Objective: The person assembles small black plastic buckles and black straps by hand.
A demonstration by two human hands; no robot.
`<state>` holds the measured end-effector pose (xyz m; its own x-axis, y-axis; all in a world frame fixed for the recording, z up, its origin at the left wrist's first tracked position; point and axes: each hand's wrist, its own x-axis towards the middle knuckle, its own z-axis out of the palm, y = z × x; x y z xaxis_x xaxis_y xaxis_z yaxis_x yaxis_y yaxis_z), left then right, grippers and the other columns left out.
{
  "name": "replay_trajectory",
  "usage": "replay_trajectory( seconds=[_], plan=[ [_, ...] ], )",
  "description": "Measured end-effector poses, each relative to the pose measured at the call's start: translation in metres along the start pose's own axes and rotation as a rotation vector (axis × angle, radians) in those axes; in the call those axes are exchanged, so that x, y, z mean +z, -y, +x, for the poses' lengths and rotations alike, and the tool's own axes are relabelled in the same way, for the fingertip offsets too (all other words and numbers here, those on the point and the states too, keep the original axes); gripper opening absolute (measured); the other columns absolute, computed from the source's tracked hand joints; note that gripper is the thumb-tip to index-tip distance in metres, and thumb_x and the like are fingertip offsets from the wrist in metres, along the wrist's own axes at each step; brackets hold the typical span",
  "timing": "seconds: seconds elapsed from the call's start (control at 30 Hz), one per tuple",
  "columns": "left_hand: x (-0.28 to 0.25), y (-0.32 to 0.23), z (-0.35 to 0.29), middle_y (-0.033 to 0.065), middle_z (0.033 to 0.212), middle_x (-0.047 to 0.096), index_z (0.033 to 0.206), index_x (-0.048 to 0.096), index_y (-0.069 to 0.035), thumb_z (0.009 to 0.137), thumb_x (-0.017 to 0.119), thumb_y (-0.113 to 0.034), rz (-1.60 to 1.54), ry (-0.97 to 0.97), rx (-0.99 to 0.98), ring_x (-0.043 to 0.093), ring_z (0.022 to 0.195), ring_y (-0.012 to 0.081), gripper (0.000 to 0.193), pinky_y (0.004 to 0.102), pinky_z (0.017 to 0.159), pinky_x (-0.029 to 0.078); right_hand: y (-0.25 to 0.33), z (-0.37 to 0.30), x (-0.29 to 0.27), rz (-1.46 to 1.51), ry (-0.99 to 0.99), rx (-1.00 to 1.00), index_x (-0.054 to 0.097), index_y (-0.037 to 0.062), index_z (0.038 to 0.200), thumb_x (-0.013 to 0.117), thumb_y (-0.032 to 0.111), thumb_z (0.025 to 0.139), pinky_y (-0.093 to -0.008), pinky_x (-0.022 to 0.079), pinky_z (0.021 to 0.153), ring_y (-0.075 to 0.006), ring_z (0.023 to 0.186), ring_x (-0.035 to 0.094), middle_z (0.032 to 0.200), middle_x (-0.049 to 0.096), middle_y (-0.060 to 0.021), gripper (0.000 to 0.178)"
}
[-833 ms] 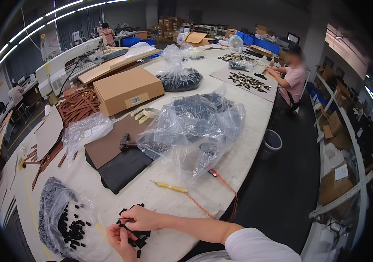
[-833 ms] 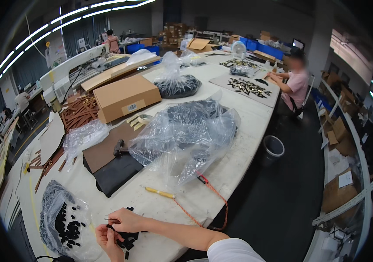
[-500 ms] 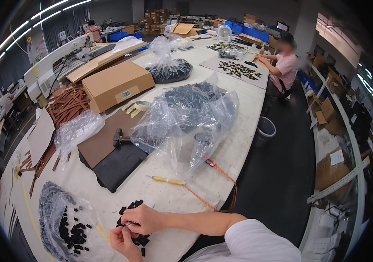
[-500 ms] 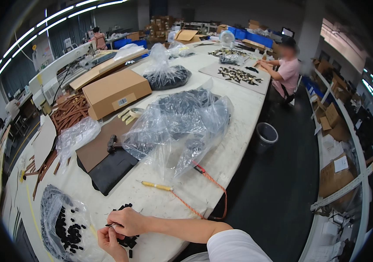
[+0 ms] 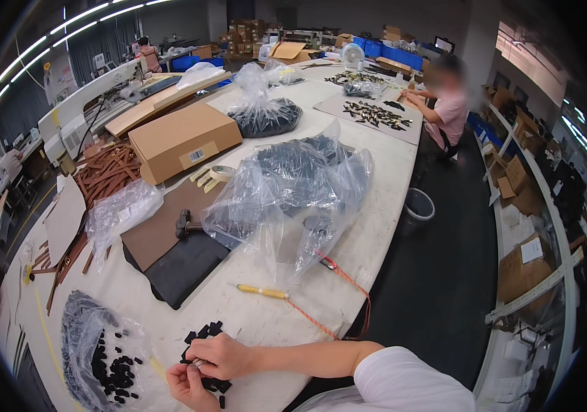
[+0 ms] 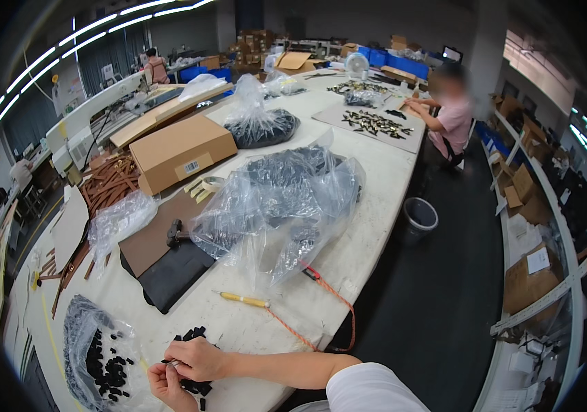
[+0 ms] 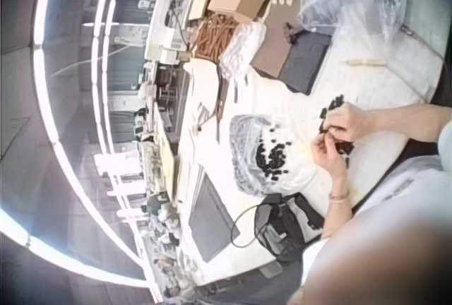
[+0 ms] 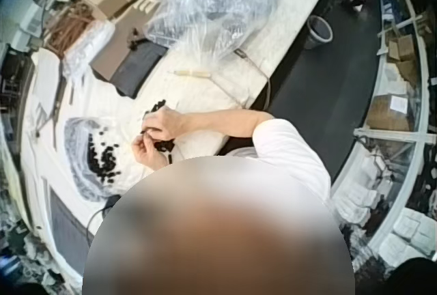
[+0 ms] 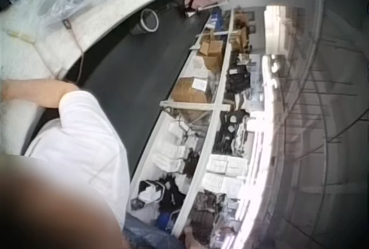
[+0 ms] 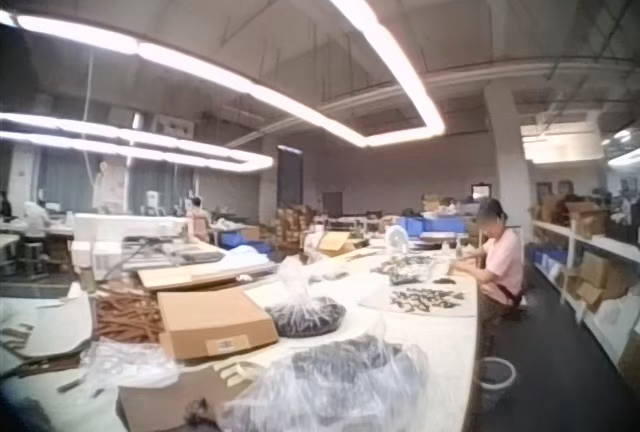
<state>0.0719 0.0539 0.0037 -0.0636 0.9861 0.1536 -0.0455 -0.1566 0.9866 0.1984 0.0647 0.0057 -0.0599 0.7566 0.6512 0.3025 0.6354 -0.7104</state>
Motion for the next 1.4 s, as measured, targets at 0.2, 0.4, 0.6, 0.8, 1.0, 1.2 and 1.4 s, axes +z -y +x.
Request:
replay_trajectory(
  seconds=[0.2,0.4,0.6,0.8,1.0,1.2,1.4],
  plan=[
    [-0.010,-0.007,0.010,0.0000,0.057,0.047,0.083,0.049,-0.001,0.087,0.048,-0.012,-0.340,0.245,-0.160,0.037,0.044,0.0031,0.011,0.0163,0.041,0.030,-0.001,-0.003,0.003,-0.040,-0.031,-0.089,0.051,0.0019,0.082,0.058,0.005,0.063,-0.0293,0.041,0.044,-0.0224,0.051,0.052,0.069,0.050,-0.0065,0.019],
    [-0.013,0.003,0.013,0.0004,0.055,0.045,0.077,0.050,-0.002,0.086,0.047,-0.013,-0.486,0.207,-0.287,0.036,0.041,0.0055,0.015,0.0181,0.039,0.032,0.003,-0.003,0.004,-0.174,0.036,-0.192,0.051,0.0034,0.082,0.059,0.008,0.062,-0.0287,0.038,0.041,-0.0195,0.054,0.050,0.068,0.046,-0.0043,0.022],
    [-0.007,-0.011,0.011,0.0039,0.057,0.050,0.078,0.052,-0.001,0.085,0.048,-0.012,-0.387,0.247,-0.304,0.042,0.042,0.0082,0.014,0.0190,0.040,0.035,-0.002,-0.005,0.001,-0.162,0.031,-0.102,0.051,0.0041,0.082,0.058,0.007,0.064,-0.0284,0.040,0.043,-0.0208,0.051,0.051,0.070,0.050,-0.0053,0.020],
    [-0.011,-0.020,0.010,0.0060,0.062,0.054,0.080,0.053,0.000,0.083,0.051,-0.007,-0.537,0.385,-0.371,0.047,0.046,0.0098,0.008,0.0195,0.042,0.038,0.006,-0.001,-0.002,0.151,0.055,0.037,0.051,0.0038,0.080,0.054,0.001,0.065,-0.0299,0.040,0.044,-0.0230,0.052,0.052,0.066,0.051,-0.0069,0.016],
    [-0.013,-0.004,0.007,0.0059,0.063,0.055,0.086,0.055,0.002,0.082,0.051,-0.005,-0.252,0.275,-0.201,0.049,0.048,0.0090,0.009,0.0193,0.043,0.039,0.004,0.002,-0.002,0.141,-0.010,0.051,0.050,0.0030,0.076,0.053,-0.004,0.064,-0.0298,0.038,0.043,-0.0239,0.049,0.050,0.064,0.049,-0.0075,0.014],
    [-0.009,-0.016,0.005,0.0053,0.062,0.055,0.086,0.055,0.002,0.084,0.049,-0.005,-0.278,0.299,-0.229,0.047,0.046,0.0074,0.009,0.0177,0.044,0.037,0.006,0.001,-0.001,0.105,-0.030,0.009,0.049,0.0029,0.075,0.053,-0.004,0.065,-0.0294,0.038,0.042,-0.0229,0.047,0.048,0.063,0.048,-0.0076,0.013],
    [-0.008,-0.004,-0.002,0.0028,0.063,0.053,0.085,0.053,-0.001,0.083,0.048,-0.003,-0.274,0.253,-0.144,0.044,0.046,0.0057,0.006,0.0172,0.044,0.035,0.006,-0.006,0.003,0.152,-0.014,0.042,0.049,0.0018,0.075,0.052,-0.003,0.065,-0.0261,0.036,0.043,-0.0172,0.047,0.046,0.064,0.048,-0.0060,0.012]
  ],
)
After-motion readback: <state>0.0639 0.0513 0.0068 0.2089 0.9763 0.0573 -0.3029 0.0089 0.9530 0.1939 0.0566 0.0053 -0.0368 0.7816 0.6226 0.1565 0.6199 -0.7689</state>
